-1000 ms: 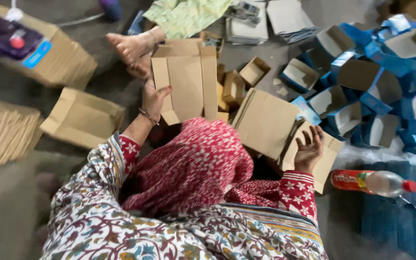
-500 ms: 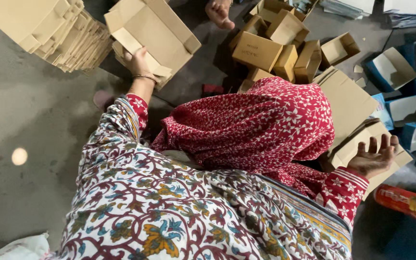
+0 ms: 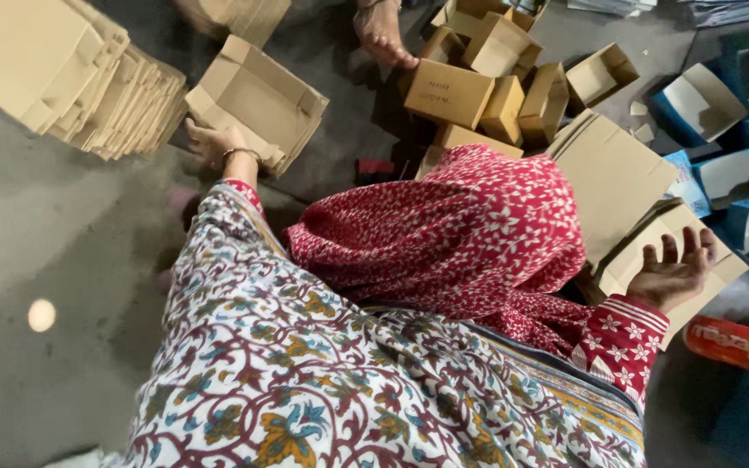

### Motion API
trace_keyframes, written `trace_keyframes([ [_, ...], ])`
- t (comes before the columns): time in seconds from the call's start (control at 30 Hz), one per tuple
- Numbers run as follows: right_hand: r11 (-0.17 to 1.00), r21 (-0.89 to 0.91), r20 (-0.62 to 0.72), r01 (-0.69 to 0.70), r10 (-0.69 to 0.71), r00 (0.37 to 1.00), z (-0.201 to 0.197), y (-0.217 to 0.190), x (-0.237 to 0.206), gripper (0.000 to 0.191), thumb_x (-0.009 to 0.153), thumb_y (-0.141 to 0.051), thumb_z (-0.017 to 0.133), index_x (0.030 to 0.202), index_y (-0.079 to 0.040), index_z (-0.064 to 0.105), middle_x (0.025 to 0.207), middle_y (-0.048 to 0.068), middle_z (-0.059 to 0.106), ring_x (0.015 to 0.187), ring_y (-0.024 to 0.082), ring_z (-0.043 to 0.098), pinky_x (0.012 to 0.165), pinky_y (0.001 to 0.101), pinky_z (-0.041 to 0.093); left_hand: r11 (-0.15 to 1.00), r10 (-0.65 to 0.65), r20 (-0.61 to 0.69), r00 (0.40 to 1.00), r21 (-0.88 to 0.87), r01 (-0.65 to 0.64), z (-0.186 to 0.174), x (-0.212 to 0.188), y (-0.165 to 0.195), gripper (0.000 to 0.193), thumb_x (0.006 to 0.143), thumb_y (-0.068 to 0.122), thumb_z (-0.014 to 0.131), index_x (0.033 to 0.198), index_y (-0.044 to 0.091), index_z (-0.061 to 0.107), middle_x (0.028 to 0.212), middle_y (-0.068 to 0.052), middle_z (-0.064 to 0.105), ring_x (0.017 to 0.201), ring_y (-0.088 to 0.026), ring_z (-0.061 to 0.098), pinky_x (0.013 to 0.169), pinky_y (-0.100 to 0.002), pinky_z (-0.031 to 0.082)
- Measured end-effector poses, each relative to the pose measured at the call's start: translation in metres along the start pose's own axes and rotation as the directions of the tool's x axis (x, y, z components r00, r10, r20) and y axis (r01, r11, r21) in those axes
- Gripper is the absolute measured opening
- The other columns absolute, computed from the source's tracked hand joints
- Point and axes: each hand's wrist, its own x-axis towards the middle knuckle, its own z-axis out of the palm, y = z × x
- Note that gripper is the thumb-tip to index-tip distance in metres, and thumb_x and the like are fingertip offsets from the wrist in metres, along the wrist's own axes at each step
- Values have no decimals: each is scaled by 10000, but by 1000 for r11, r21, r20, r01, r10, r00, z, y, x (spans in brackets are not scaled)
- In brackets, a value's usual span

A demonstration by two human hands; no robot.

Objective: The person sits on the floor and folds flat cardboard pieces into small rectangular boxes by hand. They repeatedly pick up a flat piece, fold the sides and flaps to form a box, and place the finished box into a growing pile.

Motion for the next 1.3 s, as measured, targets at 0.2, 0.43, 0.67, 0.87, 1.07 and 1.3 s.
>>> trace_keyframes([
  [0.2, 999, -31, -21, -18, 18, 1000, 2, -1, 15, 425, 1009, -310, 607, 1392, -136, 548, 1328, 64, 631, 1035, 172, 644, 798, 315, 545, 489, 785, -10, 619, -603, -630, -2, -58, 76, 690, 788, -139, 555, 1439, 86, 513, 1426, -160, 522, 1318, -299, 546, 1076, -425, 498],
  [0.43, 982, -174, -37, 72, -79, 996, 14, -9, 18, 328, 1027, -222, 606, 1327, -89, 600, 1251, 65, 638, 962, 139, 639, 738, 286, 539, 98, 964, 192, -184, -901, -424, -3, -259, 221, 448, 871, -129, 578, 1219, 132, 684, 1294, -60, 636, 1117, -195, 679, 782, -245, 587],
  [0.67, 975, -205, -62, 90, -105, 993, 11, -17, 30, 284, 1040, -200, 601, 1296, -79, 622, 1175, 60, 668, 914, 111, 646, 698, 245, 524, -113, 414, 326, -850, -908, -403, 127, -424, 234, 378, 810, 146, 719, 1184, 161, 666, 1211, -175, 598, 1178, -400, 564, 1030, -463, 461],
  [0.87, 872, -488, -42, -37, 18, 999, 14, -9, 56, 299, 1068, -223, 544, 1311, -65, 619, 978, 52, 683, 747, 104, 635, 590, 244, 501, -19, 355, 421, -835, -889, -457, 188, -476, 180, 527, 715, 72, 678, 1237, 35, 620, 1160, -245, 670, 1137, -416, 608, 973, -456, 511],
  [1.07, 508, -778, -24, -370, 564, 825, -7, -18, 131, 372, 999, -325, 608, 1241, -51, 679, 1021, 74, 729, 832, 189, 716, 660, 343, 565, 215, 475, 630, -615, -760, -613, 178, -481, 143, 581, 742, 133, 682, 1311, 71, 584, 1255, -251, 616, 1155, -429, 606, 993, -462, 510],
  [1.3, 674, -687, 105, -273, 463, 880, -11, -24, 205, 519, 995, -395, 627, 1413, -88, 610, 1201, 169, 700, 947, 264, 683, 768, 435, 584, 291, 408, 703, -582, -705, -647, 173, -486, 139, 756, 725, 203, 745, 1428, 124, 476, 1369, -228, 538, 1324, -410, 462, 1112, -474, 391],
])
